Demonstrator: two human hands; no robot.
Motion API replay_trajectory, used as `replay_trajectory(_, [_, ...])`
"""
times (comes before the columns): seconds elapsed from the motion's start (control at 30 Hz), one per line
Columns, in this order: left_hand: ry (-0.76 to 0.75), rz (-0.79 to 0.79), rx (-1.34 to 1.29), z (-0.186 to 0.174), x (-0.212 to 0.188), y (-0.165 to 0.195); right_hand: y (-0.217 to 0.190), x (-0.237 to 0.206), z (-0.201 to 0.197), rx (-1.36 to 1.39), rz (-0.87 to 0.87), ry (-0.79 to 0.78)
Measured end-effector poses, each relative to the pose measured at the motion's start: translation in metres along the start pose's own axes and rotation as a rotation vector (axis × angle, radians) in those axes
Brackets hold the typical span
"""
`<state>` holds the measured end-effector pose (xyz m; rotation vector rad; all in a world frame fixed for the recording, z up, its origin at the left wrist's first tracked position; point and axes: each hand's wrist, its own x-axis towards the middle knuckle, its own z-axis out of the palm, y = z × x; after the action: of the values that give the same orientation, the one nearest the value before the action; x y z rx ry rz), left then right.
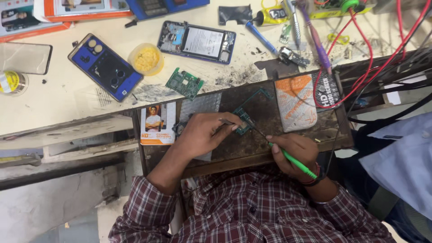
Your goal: The person uses a soldering iron and tweezers to apply solder to a small green circuit board held on a workbench. The hands repeatedly heat and place solder on specific points while stabilizing the board with the tweezers.
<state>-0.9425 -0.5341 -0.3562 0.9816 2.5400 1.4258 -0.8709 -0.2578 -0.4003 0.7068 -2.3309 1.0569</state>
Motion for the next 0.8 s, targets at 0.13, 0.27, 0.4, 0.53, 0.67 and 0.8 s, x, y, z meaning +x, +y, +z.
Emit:
replay_trajectory(0.13, [0.023, 0.064, -0.002, 0.001, 0.005, -0.010, 0.012, 0.001, 0.009, -0.007, 0.016, 0.025])
replay_trajectory(0.27, [-0.079, -0.137, 0.037, 0.003, 0.012, -0.014, 0.020, 0.001, 0.016, -0.016, 0.028, 0.034])
replay_trajectory(0.4, [-0.054, -0.100, 0.016, 0.002, 0.013, -0.018, 0.024, 0.002, 0.019, 0.010, 0.022, 0.003])
replay_trajectory(0.53, [-0.004, -0.004, 0.003, 0.002, 0.012, -0.020, 0.021, 0.002, 0.020, -0.009, 0.030, 0.039])
replay_trajectory(0.67, [0.010, 0.020, 0.009, 0.002, 0.011, -0.020, 0.020, 0.003, 0.017, -0.002, 0.057, 0.026])
replay_trajectory(0.8, [-0.016, -0.015, -0.010, 0.002, 0.011, -0.020, 0.021, 0.004, 0.017, 0.026, 0.033, -0.001])
